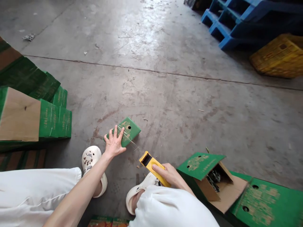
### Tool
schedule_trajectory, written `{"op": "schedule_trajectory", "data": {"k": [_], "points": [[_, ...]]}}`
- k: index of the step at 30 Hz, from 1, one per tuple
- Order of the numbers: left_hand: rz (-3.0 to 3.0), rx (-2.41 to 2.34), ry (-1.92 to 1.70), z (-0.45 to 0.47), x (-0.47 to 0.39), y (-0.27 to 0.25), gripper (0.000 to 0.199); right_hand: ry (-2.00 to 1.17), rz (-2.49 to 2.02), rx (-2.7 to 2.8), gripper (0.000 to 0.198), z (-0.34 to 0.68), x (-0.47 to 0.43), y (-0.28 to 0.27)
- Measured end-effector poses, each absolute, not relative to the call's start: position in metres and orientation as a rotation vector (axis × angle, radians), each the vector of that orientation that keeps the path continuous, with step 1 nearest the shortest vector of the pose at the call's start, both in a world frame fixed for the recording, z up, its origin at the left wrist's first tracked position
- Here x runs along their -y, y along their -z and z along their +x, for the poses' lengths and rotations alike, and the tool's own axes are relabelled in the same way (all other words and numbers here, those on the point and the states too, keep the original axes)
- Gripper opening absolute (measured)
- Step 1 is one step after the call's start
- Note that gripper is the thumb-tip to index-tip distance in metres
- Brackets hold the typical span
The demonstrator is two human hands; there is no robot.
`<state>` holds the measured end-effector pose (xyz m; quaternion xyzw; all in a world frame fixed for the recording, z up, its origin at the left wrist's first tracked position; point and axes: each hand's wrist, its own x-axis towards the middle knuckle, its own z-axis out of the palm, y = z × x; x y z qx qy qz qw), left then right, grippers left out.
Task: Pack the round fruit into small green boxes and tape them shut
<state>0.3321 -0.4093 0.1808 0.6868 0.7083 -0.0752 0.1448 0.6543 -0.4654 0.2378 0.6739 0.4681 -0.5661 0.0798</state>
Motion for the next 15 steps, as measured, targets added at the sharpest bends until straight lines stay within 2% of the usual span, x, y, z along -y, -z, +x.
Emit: {"op": "schedule_trajectory", "data": {"k": [5, 10, 12, 15], "points": [[1.959, -1.985, 0.184, 0.32, 0.398, -0.181, 0.125, 1.612, 1.997, -1.466, 0.05, 0.622, 0.437, -0.195], [1.771, -1.787, 0.103, 0.256, 0.354, -0.184, 0.123, 1.683, 1.893, -1.554, 0.053, 0.578, 0.392, -0.195], [1.692, -1.714, 0.016, 0.227, 0.338, -0.189, 0.111, 1.678, 1.874, -1.629, 0.054, 0.559, 0.375, -0.203], [1.735, -1.841, -0.133, 0.209, 0.33, -0.197, 0.086, 1.78, 1.844, -1.654, 0.053, 0.533, 0.355, -0.214]]}}
